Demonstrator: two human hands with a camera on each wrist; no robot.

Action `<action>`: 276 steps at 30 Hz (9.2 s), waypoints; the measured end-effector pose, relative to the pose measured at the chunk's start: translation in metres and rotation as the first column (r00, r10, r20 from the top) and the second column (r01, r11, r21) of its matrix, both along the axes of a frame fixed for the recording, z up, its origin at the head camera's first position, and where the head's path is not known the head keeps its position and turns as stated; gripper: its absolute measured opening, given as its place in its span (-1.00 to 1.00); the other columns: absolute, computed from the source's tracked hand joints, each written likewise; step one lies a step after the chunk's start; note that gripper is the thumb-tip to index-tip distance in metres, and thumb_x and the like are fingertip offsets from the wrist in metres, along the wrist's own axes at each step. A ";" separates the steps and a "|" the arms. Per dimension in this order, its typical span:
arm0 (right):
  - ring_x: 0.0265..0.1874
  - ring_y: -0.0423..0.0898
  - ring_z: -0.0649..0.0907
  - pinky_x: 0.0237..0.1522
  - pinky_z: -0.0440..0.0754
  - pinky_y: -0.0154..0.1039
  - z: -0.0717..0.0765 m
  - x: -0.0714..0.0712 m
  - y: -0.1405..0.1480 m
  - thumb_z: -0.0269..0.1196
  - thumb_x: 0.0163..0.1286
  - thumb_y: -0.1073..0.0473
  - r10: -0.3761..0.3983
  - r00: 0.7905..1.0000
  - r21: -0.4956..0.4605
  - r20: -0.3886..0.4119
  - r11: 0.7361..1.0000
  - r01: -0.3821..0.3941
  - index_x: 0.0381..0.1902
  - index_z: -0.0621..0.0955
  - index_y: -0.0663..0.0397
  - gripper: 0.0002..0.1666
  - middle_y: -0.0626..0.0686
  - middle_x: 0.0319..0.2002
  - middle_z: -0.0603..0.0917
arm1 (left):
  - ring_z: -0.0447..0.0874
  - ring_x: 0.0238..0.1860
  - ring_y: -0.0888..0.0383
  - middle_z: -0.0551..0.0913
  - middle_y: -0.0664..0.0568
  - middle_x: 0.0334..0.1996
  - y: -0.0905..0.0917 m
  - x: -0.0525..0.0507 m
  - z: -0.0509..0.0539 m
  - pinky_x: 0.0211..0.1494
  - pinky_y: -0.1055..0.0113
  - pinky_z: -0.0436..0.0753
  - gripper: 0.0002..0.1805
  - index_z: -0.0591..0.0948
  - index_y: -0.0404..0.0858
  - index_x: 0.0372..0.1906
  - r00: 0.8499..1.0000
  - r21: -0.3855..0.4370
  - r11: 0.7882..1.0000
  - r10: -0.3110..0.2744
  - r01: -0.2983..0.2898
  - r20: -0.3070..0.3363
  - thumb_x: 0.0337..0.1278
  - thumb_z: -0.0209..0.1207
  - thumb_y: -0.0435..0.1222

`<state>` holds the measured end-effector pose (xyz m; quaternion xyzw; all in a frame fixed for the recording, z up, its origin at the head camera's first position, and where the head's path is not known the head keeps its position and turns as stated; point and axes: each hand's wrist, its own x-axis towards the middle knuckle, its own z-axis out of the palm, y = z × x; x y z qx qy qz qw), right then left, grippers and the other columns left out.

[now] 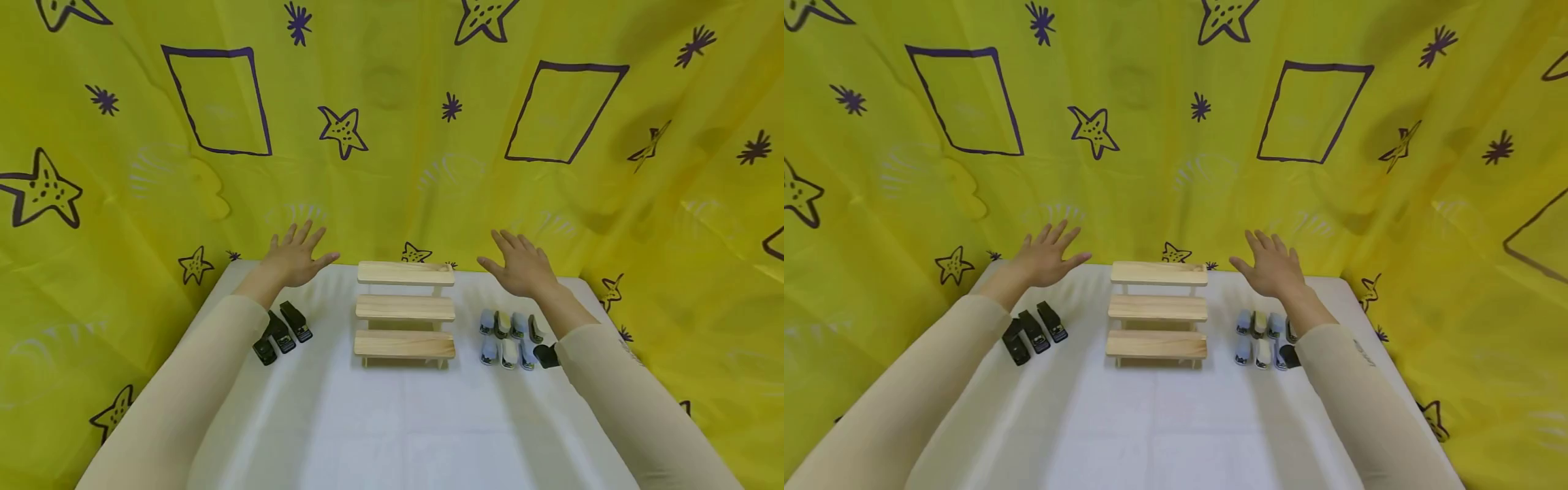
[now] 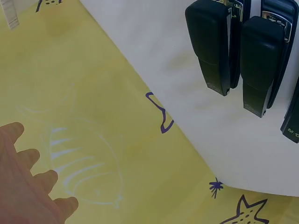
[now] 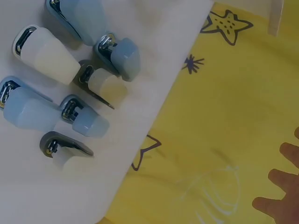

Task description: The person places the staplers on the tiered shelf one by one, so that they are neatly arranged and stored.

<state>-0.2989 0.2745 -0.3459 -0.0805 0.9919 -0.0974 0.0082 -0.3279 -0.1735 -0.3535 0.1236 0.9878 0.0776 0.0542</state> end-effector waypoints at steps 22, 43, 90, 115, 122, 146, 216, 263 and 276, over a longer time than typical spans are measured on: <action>0.56 0.46 0.11 0.46 0.00 0.53 -0.008 0.011 0.014 0.20 0.54 -0.22 0.079 0.996 -0.006 0.030 0.997 -0.079 0.65 0.09 0.19 0.00 0.39 0.60 0.14 | -0.20 0.64 -0.43 -0.14 -0.27 0.69 -0.006 0.026 -0.021 0.55 -0.48 -0.20 -0.08 -0.01 -0.16 0.69 0.994 0.115 0.989 -0.089 0.096 -0.071 0.53 -0.17 0.31; 0.49 0.53 0.21 0.40 0.22 0.50 -0.051 0.012 0.024 0.31 0.46 -0.15 0.073 0.990 -0.129 0.117 0.990 -0.058 0.59 0.20 0.28 -0.01 0.50 0.54 0.19 | -0.02 0.63 -0.36 0.04 -0.26 0.65 0.010 0.052 -0.060 0.56 -0.38 0.08 -0.09 0.08 -0.16 0.67 0.993 0.349 0.930 -0.101 0.114 -0.055 0.49 -0.06 0.29; 0.36 0.48 0.43 0.37 0.37 0.38 -0.086 -0.001 0.030 0.41 0.38 -0.04 0.111 0.968 -0.143 0.223 0.986 -0.081 0.41 0.42 0.44 -0.14 0.51 0.35 0.46 | 0.27 0.57 -0.15 0.44 -0.07 0.49 0.046 0.088 -0.143 0.57 -0.21 0.24 -0.12 0.36 -0.07 0.54 0.993 0.729 0.685 -0.064 -0.025 0.095 0.19 0.41 0.11; 0.13 0.33 0.63 0.22 0.53 0.31 -0.125 0.018 0.043 0.46 0.28 -0.14 0.049 0.967 -0.220 0.249 0.976 0.007 0.23 0.55 0.45 -0.16 0.42 0.15 0.64 | 0.53 0.37 -0.03 0.71 0.06 0.19 0.059 0.105 -0.182 0.54 -0.18 0.21 -0.34 0.59 0.00 0.24 0.984 0.868 0.489 -0.090 -0.091 0.154 -0.03 0.58 -0.12; 0.15 0.34 0.61 0.23 0.51 0.33 -0.123 0.026 0.048 0.45 0.30 -0.14 0.025 0.970 -0.237 0.240 0.971 0.033 0.24 0.54 0.44 -0.17 0.40 0.16 0.64 | 0.60 0.31 -0.04 0.71 0.05 0.18 0.065 0.102 -0.177 0.48 -0.18 0.34 -0.36 0.59 -0.01 0.22 0.984 0.862 0.503 -0.115 -0.059 0.135 -0.01 0.57 -0.09; 0.20 0.33 0.60 0.23 0.53 0.27 -0.075 -0.006 0.016 0.45 0.30 -0.03 0.147 0.970 -0.233 0.192 0.967 -0.100 0.27 0.50 0.32 -0.25 0.39 0.19 0.63 | 0.64 0.24 0.02 0.73 0.05 0.11 0.050 0.099 -0.181 0.44 -0.12 0.40 -0.37 0.61 0.02 0.22 0.987 0.881 0.460 -0.055 -0.108 0.149 -0.01 0.58 -0.13; 0.18 0.16 0.64 0.22 0.60 0.11 0.015 -0.031 -0.082 0.39 0.40 -0.02 0.360 0.928 -0.364 0.096 0.880 -0.304 0.35 0.48 0.22 -0.30 0.24 0.19 0.67 | 0.62 0.28 0.04 0.75 0.08 0.10 0.058 0.090 -0.178 0.46 -0.19 0.33 -0.34 0.56 -0.01 0.29 0.991 0.858 0.511 -0.080 -0.054 0.110 0.07 0.52 -0.03; 0.05 -0.01 0.69 0.13 0.67 -0.11 0.005 -0.040 -0.164 0.40 0.40 -0.07 0.457 0.875 -0.420 0.160 0.834 -0.359 0.35 0.47 0.19 -0.27 0.16 0.14 0.68 | 0.60 0.29 0.04 0.75 0.08 0.11 0.052 0.097 -0.183 0.50 -0.18 0.25 -0.34 0.55 -0.07 0.30 0.989 0.864 0.498 -0.074 -0.072 0.125 0.09 0.52 -0.11; -0.01 -0.07 0.64 0.07 0.65 -0.14 -0.004 -0.041 -0.178 0.41 0.38 -0.08 0.426 0.893 -0.422 0.141 0.842 -0.335 0.31 0.52 0.13 -0.33 0.07 0.16 0.66 | 0.60 0.28 0.02 0.75 0.07 0.10 0.052 0.097 -0.183 0.48 -0.17 0.27 -0.33 0.55 -0.08 0.31 0.990 0.856 0.513 -0.070 -0.068 0.120 0.09 0.51 -0.07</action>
